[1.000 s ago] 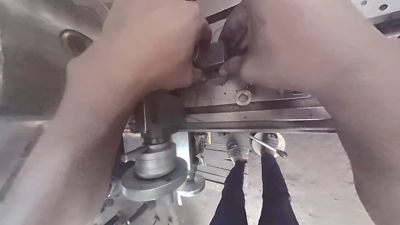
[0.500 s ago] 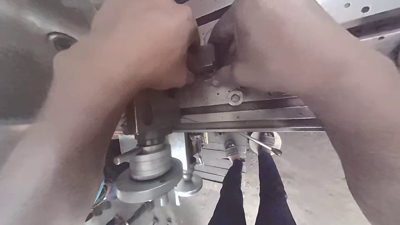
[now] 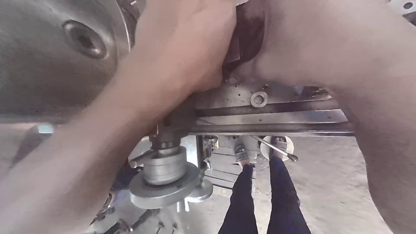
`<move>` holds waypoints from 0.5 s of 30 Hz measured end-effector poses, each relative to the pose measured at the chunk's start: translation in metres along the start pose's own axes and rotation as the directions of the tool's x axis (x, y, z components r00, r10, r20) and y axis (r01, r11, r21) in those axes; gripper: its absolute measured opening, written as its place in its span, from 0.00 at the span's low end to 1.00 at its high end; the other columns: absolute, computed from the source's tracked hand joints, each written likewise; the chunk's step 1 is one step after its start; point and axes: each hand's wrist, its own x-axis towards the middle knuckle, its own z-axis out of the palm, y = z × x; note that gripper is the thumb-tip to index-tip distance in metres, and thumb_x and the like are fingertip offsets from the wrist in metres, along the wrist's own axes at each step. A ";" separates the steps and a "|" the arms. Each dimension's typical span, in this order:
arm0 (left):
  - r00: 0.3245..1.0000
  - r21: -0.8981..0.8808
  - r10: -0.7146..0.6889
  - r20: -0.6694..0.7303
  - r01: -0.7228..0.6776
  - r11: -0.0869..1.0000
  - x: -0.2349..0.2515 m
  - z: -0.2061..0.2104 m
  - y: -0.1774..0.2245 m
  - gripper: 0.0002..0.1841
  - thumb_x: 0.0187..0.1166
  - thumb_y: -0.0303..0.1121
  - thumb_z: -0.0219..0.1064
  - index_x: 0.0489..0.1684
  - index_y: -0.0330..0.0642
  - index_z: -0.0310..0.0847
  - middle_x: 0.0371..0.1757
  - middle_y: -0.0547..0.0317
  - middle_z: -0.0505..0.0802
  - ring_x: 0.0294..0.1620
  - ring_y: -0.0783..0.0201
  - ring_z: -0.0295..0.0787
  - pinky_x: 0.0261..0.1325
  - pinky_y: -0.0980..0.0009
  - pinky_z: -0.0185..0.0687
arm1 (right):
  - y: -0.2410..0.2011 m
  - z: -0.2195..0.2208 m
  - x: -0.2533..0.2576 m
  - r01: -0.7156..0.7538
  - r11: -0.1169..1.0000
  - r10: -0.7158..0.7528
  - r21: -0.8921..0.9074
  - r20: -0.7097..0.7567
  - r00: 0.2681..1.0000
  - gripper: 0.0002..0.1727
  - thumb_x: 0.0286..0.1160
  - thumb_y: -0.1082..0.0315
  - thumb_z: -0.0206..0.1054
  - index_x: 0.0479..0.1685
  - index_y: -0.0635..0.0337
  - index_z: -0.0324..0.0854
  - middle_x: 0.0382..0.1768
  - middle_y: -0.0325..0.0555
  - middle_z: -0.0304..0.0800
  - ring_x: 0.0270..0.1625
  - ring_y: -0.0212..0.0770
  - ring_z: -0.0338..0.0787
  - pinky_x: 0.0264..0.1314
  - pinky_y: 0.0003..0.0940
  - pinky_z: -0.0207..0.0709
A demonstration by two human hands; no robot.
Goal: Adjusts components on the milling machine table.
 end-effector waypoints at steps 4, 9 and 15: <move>0.998 0.090 -0.004 0.060 -0.001 0.996 -0.001 -0.003 0.005 0.21 0.61 0.47 0.77 0.37 0.37 0.80 0.38 0.34 0.88 0.44 0.28 0.86 0.38 0.30 0.74 | -0.006 -0.003 0.000 0.002 1.000 -0.002 0.002 0.047 0.999 0.23 0.60 0.60 0.82 0.57 0.49 0.87 0.48 0.45 0.91 0.52 0.48 0.90 0.52 0.58 0.80; 0.993 0.130 0.001 0.121 -0.017 0.991 -0.001 -0.005 0.006 0.19 0.68 0.45 0.74 0.39 0.38 0.80 0.37 0.35 0.87 0.45 0.28 0.86 0.49 0.29 0.72 | -0.011 -0.009 -0.003 -0.061 0.997 0.065 -0.043 0.096 0.993 0.23 0.63 0.55 0.82 0.54 0.55 0.86 0.44 0.48 0.91 0.50 0.50 0.90 0.53 0.56 0.80; 0.855 -0.069 0.488 -0.174 -0.505 0.860 0.025 0.020 -0.071 0.14 0.50 0.48 0.74 0.28 0.53 0.81 0.21 0.63 0.80 0.20 0.62 0.77 0.15 0.62 0.62 | 0.010 -0.006 -0.013 0.050 0.995 -0.048 0.089 -0.024 0.999 0.12 0.64 0.60 0.77 0.47 0.48 0.89 0.41 0.38 0.92 0.44 0.37 0.90 0.47 0.47 0.82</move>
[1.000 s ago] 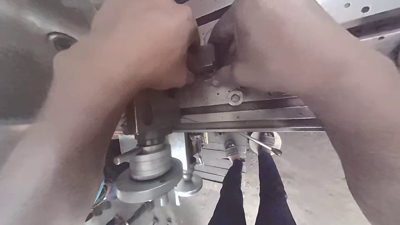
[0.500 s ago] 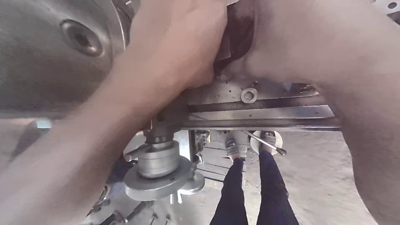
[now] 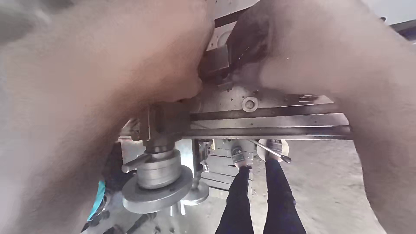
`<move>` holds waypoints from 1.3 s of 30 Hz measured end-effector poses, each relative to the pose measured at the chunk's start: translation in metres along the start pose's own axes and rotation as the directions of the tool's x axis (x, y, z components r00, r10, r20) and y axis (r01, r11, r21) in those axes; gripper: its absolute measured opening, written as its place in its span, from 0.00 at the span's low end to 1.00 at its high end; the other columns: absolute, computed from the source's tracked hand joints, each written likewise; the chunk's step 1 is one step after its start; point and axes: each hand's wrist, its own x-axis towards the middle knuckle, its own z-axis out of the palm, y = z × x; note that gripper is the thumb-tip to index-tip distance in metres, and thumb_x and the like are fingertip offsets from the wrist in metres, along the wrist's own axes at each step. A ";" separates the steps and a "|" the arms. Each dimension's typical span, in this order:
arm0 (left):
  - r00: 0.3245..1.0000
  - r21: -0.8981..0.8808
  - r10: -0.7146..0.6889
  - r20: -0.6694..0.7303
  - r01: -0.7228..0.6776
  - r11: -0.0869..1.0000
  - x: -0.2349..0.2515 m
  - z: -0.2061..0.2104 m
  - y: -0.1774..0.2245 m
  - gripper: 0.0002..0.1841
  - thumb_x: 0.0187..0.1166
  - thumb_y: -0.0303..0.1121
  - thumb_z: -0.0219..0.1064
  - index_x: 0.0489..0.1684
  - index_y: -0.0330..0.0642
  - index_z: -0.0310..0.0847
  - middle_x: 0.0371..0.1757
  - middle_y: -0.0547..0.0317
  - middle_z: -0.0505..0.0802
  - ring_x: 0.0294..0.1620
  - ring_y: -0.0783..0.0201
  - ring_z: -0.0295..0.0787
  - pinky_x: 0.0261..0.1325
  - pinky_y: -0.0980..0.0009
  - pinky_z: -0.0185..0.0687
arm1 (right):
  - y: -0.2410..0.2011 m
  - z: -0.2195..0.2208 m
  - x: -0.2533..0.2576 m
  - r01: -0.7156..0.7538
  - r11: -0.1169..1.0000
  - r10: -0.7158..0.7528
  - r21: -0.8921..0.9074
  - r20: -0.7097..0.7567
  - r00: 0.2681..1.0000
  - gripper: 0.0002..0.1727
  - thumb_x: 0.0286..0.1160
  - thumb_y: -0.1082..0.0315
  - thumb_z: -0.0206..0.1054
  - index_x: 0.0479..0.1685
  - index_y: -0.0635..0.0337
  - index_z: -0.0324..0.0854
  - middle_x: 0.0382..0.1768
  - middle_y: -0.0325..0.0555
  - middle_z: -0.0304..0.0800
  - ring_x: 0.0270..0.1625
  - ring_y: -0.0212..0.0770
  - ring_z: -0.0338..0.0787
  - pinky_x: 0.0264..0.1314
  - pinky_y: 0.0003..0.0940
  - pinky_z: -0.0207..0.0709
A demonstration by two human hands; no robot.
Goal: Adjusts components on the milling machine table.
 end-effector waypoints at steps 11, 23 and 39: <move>0.901 0.099 -0.408 0.145 0.398 0.912 -0.010 -0.022 0.068 0.16 0.65 0.41 0.74 0.50 0.49 0.87 0.41 0.43 0.90 0.48 0.34 0.87 0.43 0.31 0.74 | -0.004 -0.001 0.001 -0.054 0.999 0.054 0.000 0.055 0.997 0.11 0.60 0.58 0.79 0.43 0.44 0.90 0.41 0.31 0.94 0.44 0.29 0.92 0.50 0.38 0.87; 0.927 0.121 -0.365 0.086 0.354 0.927 -0.012 -0.020 0.068 0.18 0.65 0.42 0.70 0.50 0.43 0.86 0.37 0.41 0.90 0.47 0.33 0.87 0.51 0.32 0.73 | -0.006 0.006 0.012 0.055 0.973 -0.025 -0.224 0.134 0.991 0.32 0.55 0.43 0.81 0.58 0.52 0.88 0.44 0.43 0.90 0.49 0.44 0.88 0.52 0.49 0.78; 0.937 0.083 -0.348 0.044 0.343 0.936 -0.014 -0.019 0.068 0.16 0.64 0.42 0.71 0.45 0.43 0.87 0.37 0.42 0.90 0.49 0.33 0.87 0.57 0.30 0.70 | -0.014 -0.007 0.001 -0.063 0.969 0.098 -0.240 0.136 0.986 0.23 0.58 0.53 0.84 0.52 0.51 0.89 0.39 0.42 0.89 0.42 0.43 0.88 0.46 0.47 0.78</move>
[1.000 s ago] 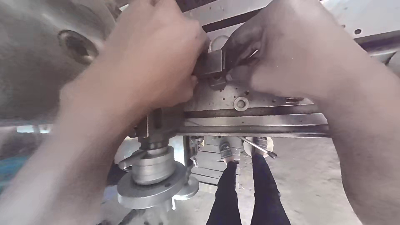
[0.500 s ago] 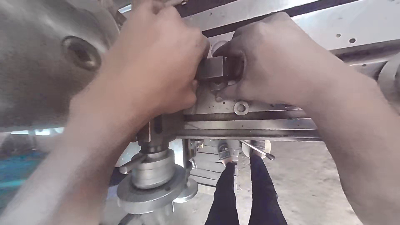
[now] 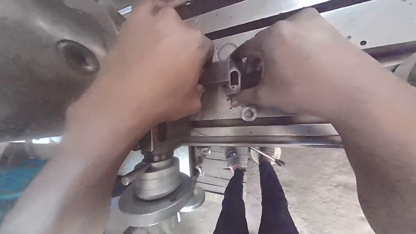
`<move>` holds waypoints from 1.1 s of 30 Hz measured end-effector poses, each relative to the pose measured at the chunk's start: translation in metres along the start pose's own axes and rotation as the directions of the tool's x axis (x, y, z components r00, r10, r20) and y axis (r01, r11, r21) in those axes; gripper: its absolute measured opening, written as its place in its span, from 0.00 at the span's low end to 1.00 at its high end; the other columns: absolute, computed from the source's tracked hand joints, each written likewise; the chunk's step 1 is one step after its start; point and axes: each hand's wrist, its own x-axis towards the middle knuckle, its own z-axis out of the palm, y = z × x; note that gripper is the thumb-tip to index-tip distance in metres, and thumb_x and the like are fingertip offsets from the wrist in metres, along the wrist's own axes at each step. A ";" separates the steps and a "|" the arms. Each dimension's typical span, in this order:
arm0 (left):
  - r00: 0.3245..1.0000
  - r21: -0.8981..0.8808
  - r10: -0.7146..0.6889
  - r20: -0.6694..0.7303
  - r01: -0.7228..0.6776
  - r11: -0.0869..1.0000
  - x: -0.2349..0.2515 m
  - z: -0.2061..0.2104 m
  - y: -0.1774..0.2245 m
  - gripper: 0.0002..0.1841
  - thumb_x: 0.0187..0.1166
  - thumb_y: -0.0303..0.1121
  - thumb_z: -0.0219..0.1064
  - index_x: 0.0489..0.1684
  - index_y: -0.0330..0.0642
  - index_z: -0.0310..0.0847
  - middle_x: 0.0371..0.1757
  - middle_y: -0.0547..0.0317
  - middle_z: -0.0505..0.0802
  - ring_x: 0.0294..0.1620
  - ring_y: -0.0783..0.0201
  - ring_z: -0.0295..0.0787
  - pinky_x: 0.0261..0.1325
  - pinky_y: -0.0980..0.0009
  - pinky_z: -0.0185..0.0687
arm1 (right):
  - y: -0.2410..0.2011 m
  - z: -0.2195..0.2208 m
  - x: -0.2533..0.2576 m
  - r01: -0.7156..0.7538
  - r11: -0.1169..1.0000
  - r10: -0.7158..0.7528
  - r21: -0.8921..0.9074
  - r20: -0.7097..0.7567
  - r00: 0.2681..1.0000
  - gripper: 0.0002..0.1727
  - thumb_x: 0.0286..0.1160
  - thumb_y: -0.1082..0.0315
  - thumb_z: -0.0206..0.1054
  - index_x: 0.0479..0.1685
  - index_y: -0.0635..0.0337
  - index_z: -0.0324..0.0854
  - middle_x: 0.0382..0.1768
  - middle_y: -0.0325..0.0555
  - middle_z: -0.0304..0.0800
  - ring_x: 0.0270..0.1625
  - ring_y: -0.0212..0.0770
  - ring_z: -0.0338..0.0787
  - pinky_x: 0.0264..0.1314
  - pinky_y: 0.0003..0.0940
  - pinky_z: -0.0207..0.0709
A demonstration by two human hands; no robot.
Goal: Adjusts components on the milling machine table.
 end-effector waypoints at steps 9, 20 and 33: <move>1.000 0.002 -0.007 -0.003 0.007 1.000 -0.002 0.000 0.001 0.17 0.64 0.40 0.73 0.49 0.41 0.88 0.40 0.39 0.92 0.56 0.29 0.86 0.72 0.30 0.65 | -0.009 0.005 -0.001 -0.017 1.000 0.017 -0.005 -0.015 1.000 0.16 0.58 0.55 0.83 0.39 0.51 0.86 0.29 0.40 0.85 0.35 0.42 0.86 0.36 0.44 0.75; 0.997 -0.005 0.058 -0.049 -0.058 0.998 -0.003 0.002 -0.004 0.18 0.65 0.41 0.69 0.46 0.38 0.88 0.35 0.38 0.92 0.51 0.29 0.88 0.71 0.28 0.66 | 0.007 0.001 -0.008 0.073 0.954 -0.001 0.290 -0.239 0.971 0.12 0.61 0.63 0.82 0.41 0.50 0.89 0.33 0.30 0.91 0.34 0.24 0.87 0.43 0.24 0.83; 1.000 -0.022 0.010 0.010 -0.009 1.000 -0.002 -0.004 0.001 0.16 0.64 0.36 0.75 0.49 0.43 0.89 0.33 0.46 0.92 0.46 0.40 0.91 0.82 0.33 0.58 | -0.002 0.020 -0.001 0.138 0.947 -0.051 0.290 -0.290 0.956 0.32 0.54 0.70 0.83 0.62 0.52 0.75 0.40 0.38 0.92 0.38 0.35 0.93 0.42 0.36 0.88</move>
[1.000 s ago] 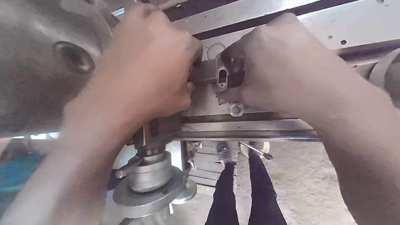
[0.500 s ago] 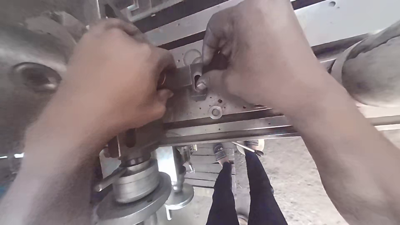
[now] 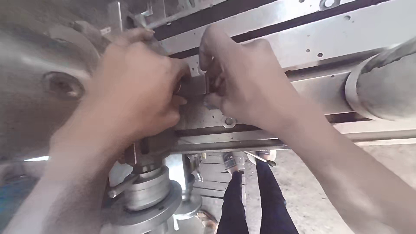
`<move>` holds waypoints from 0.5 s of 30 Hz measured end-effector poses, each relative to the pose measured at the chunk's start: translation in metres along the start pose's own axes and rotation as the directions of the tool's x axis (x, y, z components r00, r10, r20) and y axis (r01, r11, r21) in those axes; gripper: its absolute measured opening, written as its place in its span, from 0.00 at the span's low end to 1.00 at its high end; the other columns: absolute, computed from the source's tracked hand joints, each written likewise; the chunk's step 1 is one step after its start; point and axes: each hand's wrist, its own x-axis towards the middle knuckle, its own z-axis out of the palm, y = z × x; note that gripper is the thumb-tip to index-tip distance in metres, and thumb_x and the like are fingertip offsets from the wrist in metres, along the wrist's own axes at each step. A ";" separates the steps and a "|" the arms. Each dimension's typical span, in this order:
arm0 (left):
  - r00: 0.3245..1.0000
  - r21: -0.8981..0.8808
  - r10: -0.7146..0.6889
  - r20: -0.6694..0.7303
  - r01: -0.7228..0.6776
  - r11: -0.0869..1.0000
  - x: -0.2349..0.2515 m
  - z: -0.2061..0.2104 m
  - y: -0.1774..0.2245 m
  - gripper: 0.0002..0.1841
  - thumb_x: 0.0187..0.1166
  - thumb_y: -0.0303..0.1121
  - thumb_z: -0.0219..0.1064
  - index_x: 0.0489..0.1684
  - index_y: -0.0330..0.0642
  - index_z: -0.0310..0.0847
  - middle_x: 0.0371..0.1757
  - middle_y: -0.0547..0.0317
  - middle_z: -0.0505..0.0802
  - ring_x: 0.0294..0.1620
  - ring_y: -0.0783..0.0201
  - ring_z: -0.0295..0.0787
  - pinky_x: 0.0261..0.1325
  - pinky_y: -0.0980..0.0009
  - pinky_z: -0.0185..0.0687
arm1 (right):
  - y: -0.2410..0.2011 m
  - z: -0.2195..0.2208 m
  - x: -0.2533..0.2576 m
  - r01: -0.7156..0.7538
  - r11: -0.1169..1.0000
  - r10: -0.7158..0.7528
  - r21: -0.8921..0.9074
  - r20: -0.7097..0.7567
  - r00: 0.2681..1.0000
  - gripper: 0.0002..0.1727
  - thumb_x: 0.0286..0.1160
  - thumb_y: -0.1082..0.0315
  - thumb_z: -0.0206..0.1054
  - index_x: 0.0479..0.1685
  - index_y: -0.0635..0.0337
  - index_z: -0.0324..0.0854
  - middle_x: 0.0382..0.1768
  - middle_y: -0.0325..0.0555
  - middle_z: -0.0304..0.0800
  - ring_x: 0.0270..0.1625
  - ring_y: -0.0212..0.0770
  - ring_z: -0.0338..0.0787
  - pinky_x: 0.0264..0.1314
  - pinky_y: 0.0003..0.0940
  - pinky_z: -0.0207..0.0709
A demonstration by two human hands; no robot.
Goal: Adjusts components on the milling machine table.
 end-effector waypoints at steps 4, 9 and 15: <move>1.000 -0.018 0.000 -0.003 0.000 1.000 -0.001 0.000 0.001 0.16 0.64 0.35 0.75 0.50 0.43 0.89 0.32 0.47 0.92 0.44 0.41 0.91 0.84 0.34 0.56 | -0.001 0.000 0.002 -0.016 0.998 0.017 -0.054 0.007 1.000 0.32 0.51 0.68 0.85 0.60 0.51 0.75 0.39 0.37 0.91 0.38 0.37 0.93 0.41 0.38 0.87; 0.999 -0.010 -0.024 0.036 0.025 1.000 -0.001 -0.002 0.002 0.15 0.64 0.35 0.76 0.50 0.45 0.89 0.33 0.50 0.93 0.46 0.44 0.92 0.87 0.37 0.53 | -0.003 -0.002 0.002 0.006 0.996 -0.004 -0.089 0.021 1.000 0.30 0.52 0.69 0.84 0.58 0.52 0.76 0.36 0.39 0.90 0.36 0.39 0.92 0.37 0.40 0.85; 0.998 -0.008 -0.044 0.035 0.045 0.999 -0.001 -0.001 0.003 0.15 0.65 0.36 0.77 0.50 0.46 0.89 0.34 0.50 0.93 0.47 0.45 0.92 0.87 0.38 0.53 | 0.000 -0.002 0.004 0.068 0.995 -0.066 -0.069 0.022 0.998 0.28 0.53 0.69 0.84 0.56 0.52 0.77 0.36 0.38 0.91 0.35 0.38 0.93 0.37 0.39 0.86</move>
